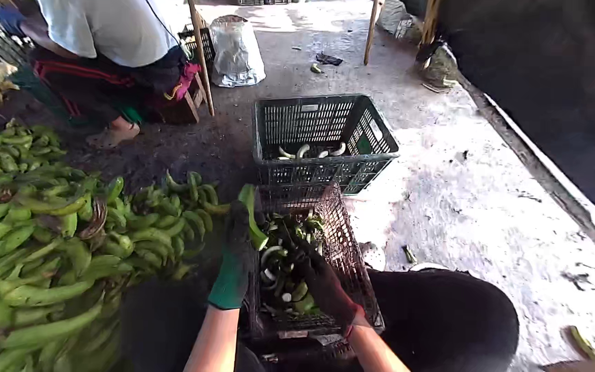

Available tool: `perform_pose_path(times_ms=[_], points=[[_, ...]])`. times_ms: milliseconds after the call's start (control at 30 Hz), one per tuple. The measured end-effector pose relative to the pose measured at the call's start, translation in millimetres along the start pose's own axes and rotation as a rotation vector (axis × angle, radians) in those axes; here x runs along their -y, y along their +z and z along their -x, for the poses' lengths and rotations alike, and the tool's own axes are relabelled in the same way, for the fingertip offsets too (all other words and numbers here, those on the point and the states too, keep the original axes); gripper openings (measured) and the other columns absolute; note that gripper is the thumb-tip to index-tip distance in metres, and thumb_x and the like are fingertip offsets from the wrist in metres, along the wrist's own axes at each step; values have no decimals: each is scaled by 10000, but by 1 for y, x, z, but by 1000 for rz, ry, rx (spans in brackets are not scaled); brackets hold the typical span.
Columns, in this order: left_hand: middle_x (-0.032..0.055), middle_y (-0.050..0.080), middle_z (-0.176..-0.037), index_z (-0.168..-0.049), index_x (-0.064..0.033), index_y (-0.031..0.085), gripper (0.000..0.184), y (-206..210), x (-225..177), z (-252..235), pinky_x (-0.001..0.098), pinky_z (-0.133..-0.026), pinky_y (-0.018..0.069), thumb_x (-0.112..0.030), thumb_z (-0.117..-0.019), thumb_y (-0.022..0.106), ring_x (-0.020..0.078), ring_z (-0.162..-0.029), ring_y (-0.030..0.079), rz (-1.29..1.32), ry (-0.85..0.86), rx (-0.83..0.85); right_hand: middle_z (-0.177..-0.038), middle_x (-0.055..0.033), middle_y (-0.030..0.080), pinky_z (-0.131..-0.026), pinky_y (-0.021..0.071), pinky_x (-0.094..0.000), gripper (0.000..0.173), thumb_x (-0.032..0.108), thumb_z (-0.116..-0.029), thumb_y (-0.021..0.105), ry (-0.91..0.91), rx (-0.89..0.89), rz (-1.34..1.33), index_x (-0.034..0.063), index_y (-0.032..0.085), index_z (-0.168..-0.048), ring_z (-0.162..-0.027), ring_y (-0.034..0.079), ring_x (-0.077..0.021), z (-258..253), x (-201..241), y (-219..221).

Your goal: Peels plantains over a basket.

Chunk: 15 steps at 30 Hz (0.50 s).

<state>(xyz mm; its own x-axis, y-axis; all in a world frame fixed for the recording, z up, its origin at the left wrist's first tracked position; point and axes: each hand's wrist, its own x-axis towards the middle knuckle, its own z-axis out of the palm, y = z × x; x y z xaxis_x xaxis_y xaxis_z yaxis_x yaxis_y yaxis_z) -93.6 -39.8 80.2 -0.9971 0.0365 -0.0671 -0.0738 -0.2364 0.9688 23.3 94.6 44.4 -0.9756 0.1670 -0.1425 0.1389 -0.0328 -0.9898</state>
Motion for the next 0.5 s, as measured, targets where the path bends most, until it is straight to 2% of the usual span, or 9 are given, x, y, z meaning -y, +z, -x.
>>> perform_pose_path(times_ms=[33,67,133,167,267,300,367,433,500], points=[[52,668,-1053,-1349,-10,531,379,0,4,-7,261,-785,580,-266,-1107,390,74,-879,658,10,-34,-25,-1362,-83,634,-1009,530,-273,483,188,-1037,509,-138,17,154,11,489,-1487,-1165,633,-81,-12,4,-8],[65,676,-1041,-1312,-5,568,367,-1,9,-12,266,-771,581,-259,-1107,400,80,-866,661,-4,-56,-46,-1384,-137,623,-1070,496,-369,478,161,-989,561,-234,10,363,28,556,-1449,-1234,615,-177,-20,5,-13],[105,666,-1119,-1294,16,590,330,-4,17,-20,282,-845,547,-202,-1090,449,97,-950,644,-48,-99,-32,-1296,-228,653,-1001,488,-600,453,81,-868,659,-320,7,650,76,687,-1320,-1179,633,-403,-22,4,-15],[123,664,-1178,-1313,21,586,325,-6,23,-22,290,-888,541,-175,-1080,473,110,-1007,645,-46,-113,-9,-1302,-232,652,-1007,473,-629,458,56,-852,678,-307,28,702,103,703,-1307,-1189,620,-438,-23,3,-14],[146,653,-1215,-1323,25,580,320,-5,35,-16,301,-919,540,-137,-1051,528,139,-1055,642,-118,-119,-14,-1330,-211,643,-1047,442,-630,418,79,-880,667,-275,-41,789,154,722,-1288,-1236,589,-436,-39,-5,-10],[159,651,-1208,-1309,42,587,315,0,28,-10,294,-928,520,-129,-1051,532,140,-1052,630,-205,-115,-33,-1316,-217,653,-1032,437,-655,397,102,-895,673,-313,-131,847,171,731,-1281,-1225,592,-460,-49,-3,-9],[137,648,-1135,-1281,51,586,300,12,11,1,255,-863,515,-140,-1074,483,98,-967,618,-239,-172,-45,-1246,-228,684,-965,462,-676,348,140,-923,666,-334,-345,927,176,741,-1261,-1151,632,-479,-72,0,-8],[128,629,-1129,-1332,47,533,331,14,6,12,248,-830,524,-161,-1091,440,81,-937,609,-187,-226,-6,-1263,-227,659,-983,482,-616,361,230,-1004,592,-123,-444,831,125,672,-1340,-1163,628,-429,-87,9,-17],[98,638,-1082,-1342,37,523,332,9,17,8,230,-773,546,-162,-1090,441,59,-882,624,-114,-177,36,-1301,-202,639,-1010,500,-563,458,260,-1021,550,-45,-395,697,102,563,-1451,-1170,635,-362,-84,9,-25]])
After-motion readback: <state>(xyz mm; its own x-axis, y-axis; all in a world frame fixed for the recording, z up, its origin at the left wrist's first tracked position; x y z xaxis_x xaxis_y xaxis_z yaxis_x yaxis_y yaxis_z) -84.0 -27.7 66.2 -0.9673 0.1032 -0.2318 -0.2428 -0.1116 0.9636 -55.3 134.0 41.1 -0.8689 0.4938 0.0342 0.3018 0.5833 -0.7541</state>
